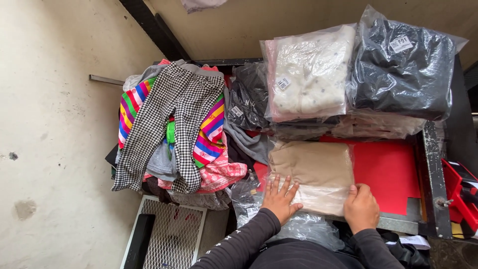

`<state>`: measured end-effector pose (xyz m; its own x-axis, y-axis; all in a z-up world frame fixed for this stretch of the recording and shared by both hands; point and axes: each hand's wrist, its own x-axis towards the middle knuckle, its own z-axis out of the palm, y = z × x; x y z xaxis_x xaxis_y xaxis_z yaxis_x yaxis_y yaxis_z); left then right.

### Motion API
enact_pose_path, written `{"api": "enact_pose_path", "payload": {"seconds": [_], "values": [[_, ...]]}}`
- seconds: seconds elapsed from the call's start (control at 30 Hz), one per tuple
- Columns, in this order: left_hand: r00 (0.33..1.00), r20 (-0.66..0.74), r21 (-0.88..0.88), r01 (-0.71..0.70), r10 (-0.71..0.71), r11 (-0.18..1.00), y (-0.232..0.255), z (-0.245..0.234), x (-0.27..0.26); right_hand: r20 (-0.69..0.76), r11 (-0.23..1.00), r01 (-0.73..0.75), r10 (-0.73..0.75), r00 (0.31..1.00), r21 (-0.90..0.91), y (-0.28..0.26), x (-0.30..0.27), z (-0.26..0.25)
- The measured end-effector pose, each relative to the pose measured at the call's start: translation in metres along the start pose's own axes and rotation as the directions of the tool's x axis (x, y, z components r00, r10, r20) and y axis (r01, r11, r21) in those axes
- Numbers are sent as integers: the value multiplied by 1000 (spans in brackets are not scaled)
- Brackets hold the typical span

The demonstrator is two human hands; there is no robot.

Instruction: Folding a sweatshirt and a pair of pants and placing them into plastic shipping bags for order fulfillment.

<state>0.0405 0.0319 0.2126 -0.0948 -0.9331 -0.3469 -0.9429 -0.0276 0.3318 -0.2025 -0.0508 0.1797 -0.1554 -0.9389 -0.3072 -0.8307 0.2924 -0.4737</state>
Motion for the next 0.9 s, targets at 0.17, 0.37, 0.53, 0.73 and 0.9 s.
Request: {"api": "enact_pose_path", "payload": {"seconds": [0.17,0.37,0.53,0.73,0.9], "values": [[994,81,18,73,-74,997,14,-20,6,-305,752,603,-660,687,-267,-29,-21,-1],[774,-604,203,-79,188,976,-39,45,66,-129,631,584,-728,674,-511,-25,25,43],[768,-618,152,-88,164,984,-49,55,73,-50,653,604,-697,716,-457,-24,27,44],[789,-602,67,-99,120,993,-43,41,70,2,694,593,-649,761,-408,-30,31,41],[808,-582,31,-92,93,995,-47,45,74,46,718,557,-596,802,-416,-30,34,43]]}}
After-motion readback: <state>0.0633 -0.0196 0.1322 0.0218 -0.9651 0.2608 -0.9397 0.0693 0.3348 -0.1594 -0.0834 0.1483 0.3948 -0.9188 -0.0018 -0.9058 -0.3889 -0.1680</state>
